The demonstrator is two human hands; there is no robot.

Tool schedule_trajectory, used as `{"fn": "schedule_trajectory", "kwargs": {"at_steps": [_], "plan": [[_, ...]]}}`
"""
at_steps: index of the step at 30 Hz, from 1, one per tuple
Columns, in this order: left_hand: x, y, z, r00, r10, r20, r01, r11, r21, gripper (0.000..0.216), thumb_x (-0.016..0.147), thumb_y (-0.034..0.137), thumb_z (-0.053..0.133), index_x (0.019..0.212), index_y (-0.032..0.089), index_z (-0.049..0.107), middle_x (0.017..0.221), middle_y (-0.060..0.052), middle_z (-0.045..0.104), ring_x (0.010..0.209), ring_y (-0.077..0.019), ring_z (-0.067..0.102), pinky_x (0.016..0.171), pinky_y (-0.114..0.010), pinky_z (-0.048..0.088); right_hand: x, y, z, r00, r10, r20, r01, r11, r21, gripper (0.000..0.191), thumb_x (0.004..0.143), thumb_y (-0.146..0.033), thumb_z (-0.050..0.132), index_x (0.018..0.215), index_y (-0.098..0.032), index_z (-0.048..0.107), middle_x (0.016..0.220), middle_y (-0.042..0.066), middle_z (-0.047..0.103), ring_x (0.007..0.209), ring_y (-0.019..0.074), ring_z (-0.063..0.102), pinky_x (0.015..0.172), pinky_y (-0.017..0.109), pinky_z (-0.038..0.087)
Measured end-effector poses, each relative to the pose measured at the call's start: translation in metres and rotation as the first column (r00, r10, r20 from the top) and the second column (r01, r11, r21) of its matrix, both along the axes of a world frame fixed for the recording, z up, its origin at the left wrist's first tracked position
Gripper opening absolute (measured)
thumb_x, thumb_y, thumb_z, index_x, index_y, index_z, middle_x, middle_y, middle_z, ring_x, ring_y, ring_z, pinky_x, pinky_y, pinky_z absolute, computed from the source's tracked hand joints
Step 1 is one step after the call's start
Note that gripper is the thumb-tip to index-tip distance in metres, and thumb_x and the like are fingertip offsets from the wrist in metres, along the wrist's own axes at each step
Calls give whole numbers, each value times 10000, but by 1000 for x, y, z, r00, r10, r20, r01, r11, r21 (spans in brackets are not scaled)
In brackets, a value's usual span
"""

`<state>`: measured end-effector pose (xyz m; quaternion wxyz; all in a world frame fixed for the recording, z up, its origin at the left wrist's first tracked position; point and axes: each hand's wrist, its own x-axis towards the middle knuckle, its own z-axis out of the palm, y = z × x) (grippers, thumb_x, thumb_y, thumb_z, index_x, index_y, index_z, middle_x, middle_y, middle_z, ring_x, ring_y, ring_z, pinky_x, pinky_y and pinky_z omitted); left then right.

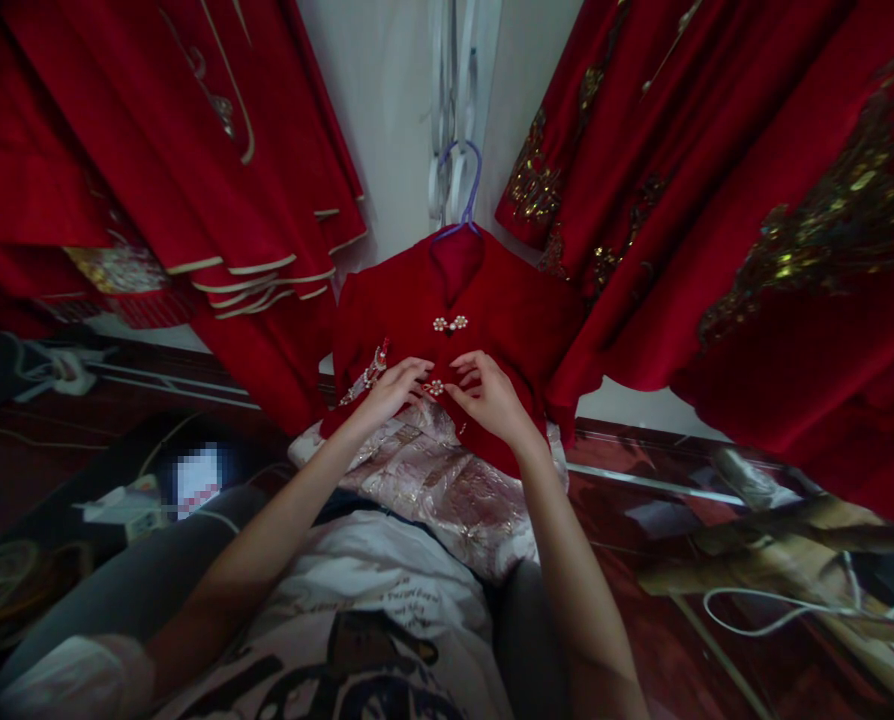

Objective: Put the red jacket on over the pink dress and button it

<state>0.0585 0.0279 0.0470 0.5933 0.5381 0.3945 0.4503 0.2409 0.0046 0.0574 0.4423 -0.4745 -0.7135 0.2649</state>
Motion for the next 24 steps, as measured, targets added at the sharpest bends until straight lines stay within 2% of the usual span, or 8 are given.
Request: {"fn": "schedule_trajectory", "kwargs": {"at_steps": [4,6,9,12,16,18,20,24], "plan": [[3,4,-15,989,-77,-127,89,992,92,191,817,293,635,908,167,525,731,20,604,532,-99,616,446,-174,406,5,5,-10,995,94,-30,-97,991,-87,346,794,-362,684,1062,-213,523,1070,69,595,820,153,641,693,316,570],[2,5,-19,985,-68,-161,100,974,204,178,776,267,659,847,159,537,720,20,609,581,-100,612,507,-181,422,4,3,-9,994,100,-36,-103,989,-106,373,786,-392,697,1062,-213,519,1067,67,596,816,152,641,727,331,571],[-2,4,-14,993,-30,-112,64,946,318,120,757,247,625,728,151,559,686,22,596,657,-100,586,618,-194,448,-1,-2,-2,991,99,-90,-109,988,-111,388,783,-432,703,1053,-220,521,1009,54,614,838,155,638,772,334,565],[-7,0,-4,999,-52,3,50,959,277,190,798,296,538,680,150,573,682,4,611,683,-113,587,668,-212,467,-12,-8,6,977,119,-177,-138,986,-96,429,752,-424,740,1066,-233,519,951,32,618,837,150,631,746,300,556],[-12,-1,1,998,-34,49,24,981,190,283,827,342,471,715,135,629,688,-32,647,617,-122,591,637,-245,487,-25,-11,7,976,44,-213,-57,997,-52,430,713,-395,778,1019,-231,524,878,13,615,790,144,622,688,277,542],[-17,3,-2,998,63,-32,-54,973,226,231,800,307,511,732,137,652,641,-13,630,548,-107,550,565,-228,449,-28,-9,4,978,36,-207,-46,998,-46,380,727,-382,765,980,-224,530,850,12,618,778,144,622,688,279,539],[-25,11,-7,975,201,-96,-163,936,312,211,800,273,507,767,147,673,678,-15,645,576,-108,553,549,-219,422,-28,-7,2,978,43,-203,-53,998,-45,329,749,-365,744,957,-219,535,833,11,620,776,142,624,695,278,536],[-46,34,-21,845,518,-129,-402,776,487,177,739,200,613,911,169,645,883,-37,649,765,-121,587,688,-230,453,-23,-5,2,981,40,-190,-45,999,-23,294,766,-350,722,969,-221,554,826,6,619,760,133,621,672,258,526]]}}
